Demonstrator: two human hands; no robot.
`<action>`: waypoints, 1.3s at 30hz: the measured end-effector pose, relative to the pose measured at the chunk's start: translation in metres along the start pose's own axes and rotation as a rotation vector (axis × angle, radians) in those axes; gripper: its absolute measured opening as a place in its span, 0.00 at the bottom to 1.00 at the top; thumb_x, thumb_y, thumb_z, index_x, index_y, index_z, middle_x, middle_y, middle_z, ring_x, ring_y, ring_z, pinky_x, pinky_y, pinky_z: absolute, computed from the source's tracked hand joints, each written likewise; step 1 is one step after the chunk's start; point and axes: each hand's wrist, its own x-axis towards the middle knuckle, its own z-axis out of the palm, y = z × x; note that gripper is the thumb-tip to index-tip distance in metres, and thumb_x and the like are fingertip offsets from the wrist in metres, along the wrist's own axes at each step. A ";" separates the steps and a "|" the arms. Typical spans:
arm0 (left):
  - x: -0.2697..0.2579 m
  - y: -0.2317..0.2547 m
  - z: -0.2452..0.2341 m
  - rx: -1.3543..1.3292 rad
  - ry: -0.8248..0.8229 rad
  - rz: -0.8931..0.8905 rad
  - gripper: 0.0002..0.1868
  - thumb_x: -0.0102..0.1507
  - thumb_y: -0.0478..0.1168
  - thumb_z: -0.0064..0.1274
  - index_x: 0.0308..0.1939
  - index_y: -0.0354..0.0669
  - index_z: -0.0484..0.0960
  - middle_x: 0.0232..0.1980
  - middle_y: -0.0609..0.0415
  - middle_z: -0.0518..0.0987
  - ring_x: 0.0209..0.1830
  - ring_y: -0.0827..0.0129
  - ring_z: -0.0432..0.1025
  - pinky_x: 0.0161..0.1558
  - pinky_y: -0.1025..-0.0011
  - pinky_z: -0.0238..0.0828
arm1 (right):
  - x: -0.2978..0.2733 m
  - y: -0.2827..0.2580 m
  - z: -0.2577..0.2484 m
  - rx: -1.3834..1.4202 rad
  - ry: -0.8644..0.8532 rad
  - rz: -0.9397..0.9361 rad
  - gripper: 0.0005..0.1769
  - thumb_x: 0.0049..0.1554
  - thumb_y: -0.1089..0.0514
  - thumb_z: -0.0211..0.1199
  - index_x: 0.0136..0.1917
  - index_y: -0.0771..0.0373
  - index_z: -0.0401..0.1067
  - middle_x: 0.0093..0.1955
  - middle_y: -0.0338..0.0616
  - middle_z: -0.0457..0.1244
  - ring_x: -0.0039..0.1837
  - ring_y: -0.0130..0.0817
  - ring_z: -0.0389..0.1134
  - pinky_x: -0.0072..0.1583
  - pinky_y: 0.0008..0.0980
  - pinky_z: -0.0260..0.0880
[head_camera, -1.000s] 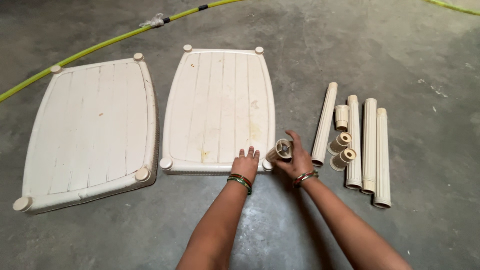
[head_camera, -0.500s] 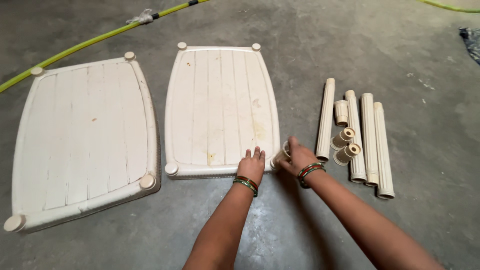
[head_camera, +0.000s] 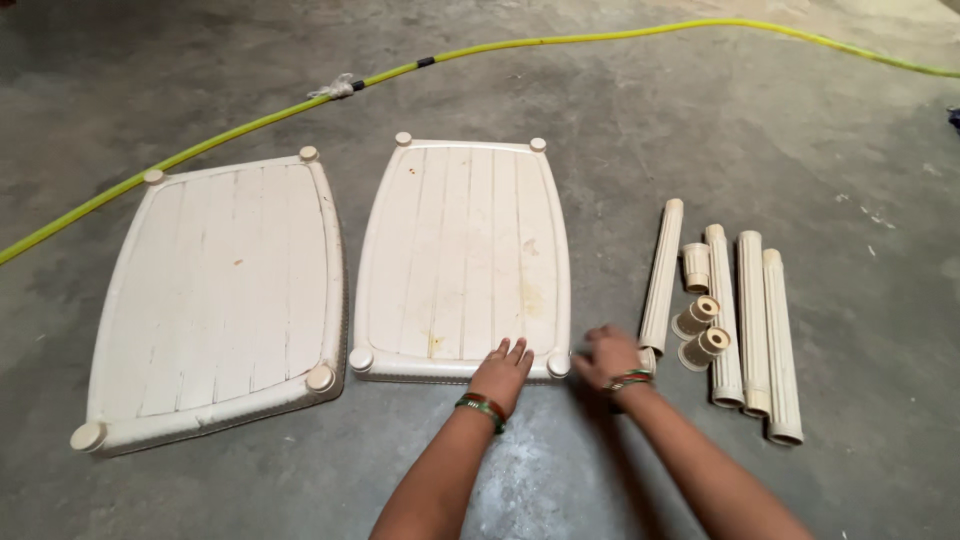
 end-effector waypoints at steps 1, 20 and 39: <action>-0.006 -0.002 -0.007 0.026 -0.010 0.012 0.26 0.63 0.36 0.44 0.67 0.45 0.72 0.74 0.48 0.66 0.71 0.52 0.63 0.64 0.52 0.64 | 0.010 -0.013 0.007 0.126 -0.132 0.098 0.36 0.48 0.35 0.70 0.59 0.63 0.73 0.58 0.57 0.68 0.61 0.52 0.69 0.64 0.45 0.69; -0.010 0.008 -0.073 0.143 0.231 -0.213 0.23 0.63 0.39 0.48 0.63 0.46 0.76 0.67 0.45 0.75 0.64 0.51 0.72 0.56 0.51 0.72 | 0.065 -0.016 0.026 1.471 0.161 0.788 0.23 0.44 0.61 0.70 0.53 0.71 0.74 0.45 0.45 0.66 0.44 0.35 0.64 0.42 0.34 0.67; 0.048 -0.004 -0.173 0.112 0.746 -0.374 0.32 0.68 0.38 0.47 0.77 0.44 0.62 0.70 0.40 0.73 0.51 0.40 0.79 0.42 0.53 0.81 | 0.110 -0.126 -0.196 1.434 0.569 -0.453 0.49 0.62 0.69 0.68 0.82 0.61 0.38 0.69 0.49 0.61 0.67 0.34 0.65 0.68 0.30 0.68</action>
